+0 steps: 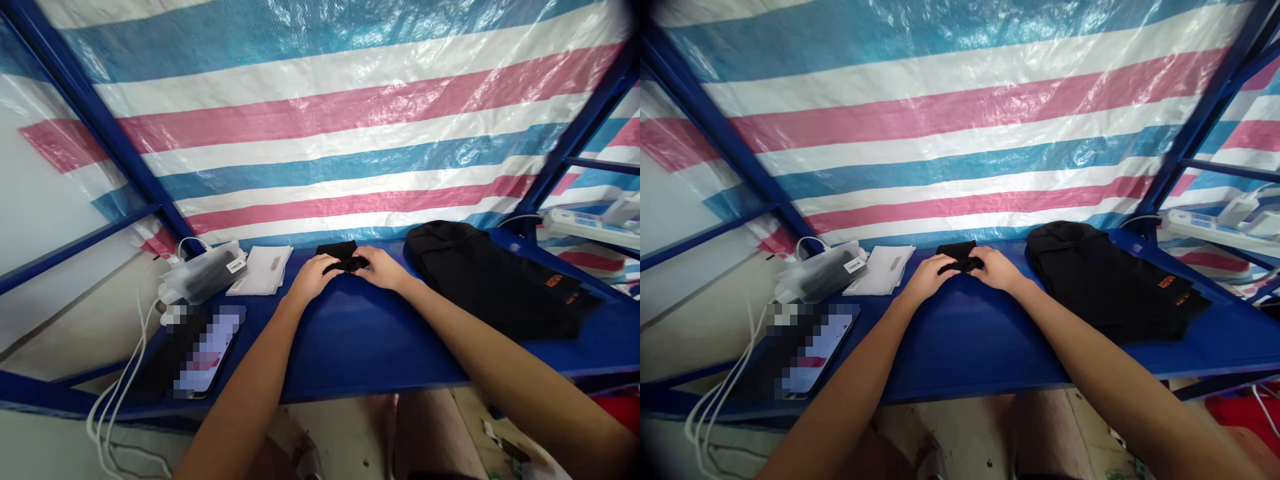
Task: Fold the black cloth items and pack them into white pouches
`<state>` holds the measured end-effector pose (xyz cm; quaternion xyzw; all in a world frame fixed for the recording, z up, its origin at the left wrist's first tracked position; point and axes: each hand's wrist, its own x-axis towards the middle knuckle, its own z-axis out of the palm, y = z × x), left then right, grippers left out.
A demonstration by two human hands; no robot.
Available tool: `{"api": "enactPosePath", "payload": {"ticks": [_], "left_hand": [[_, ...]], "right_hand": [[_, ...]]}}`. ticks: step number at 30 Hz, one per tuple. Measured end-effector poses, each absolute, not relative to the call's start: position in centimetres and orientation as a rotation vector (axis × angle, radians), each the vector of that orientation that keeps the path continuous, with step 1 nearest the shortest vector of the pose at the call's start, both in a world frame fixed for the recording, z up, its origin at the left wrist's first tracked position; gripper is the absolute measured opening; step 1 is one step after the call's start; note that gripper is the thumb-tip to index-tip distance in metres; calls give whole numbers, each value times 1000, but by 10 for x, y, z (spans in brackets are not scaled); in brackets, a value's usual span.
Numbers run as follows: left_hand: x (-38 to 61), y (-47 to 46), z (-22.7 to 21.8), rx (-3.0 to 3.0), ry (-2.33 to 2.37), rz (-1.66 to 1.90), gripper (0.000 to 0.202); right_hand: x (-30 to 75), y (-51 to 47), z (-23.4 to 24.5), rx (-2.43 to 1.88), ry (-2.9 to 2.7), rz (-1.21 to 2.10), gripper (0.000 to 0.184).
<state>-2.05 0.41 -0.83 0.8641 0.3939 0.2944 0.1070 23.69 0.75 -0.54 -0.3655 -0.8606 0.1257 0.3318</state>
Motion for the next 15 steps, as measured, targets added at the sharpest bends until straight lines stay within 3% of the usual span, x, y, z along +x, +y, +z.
{"api": "enactPosePath", "payload": {"ticks": [9,12,15], "left_hand": [[-16,0,-7,2518,1145,863,35],[-13,3,-9,2446,1171,902,34],[-9,7,-11,2275,1267,973,22]], "right_hand": [[236,11,-6,-987,-2081,516,31],[229,15,-14,-1039,-1972,449,26],[224,11,-13,-1031,-1945,180,24]]}}
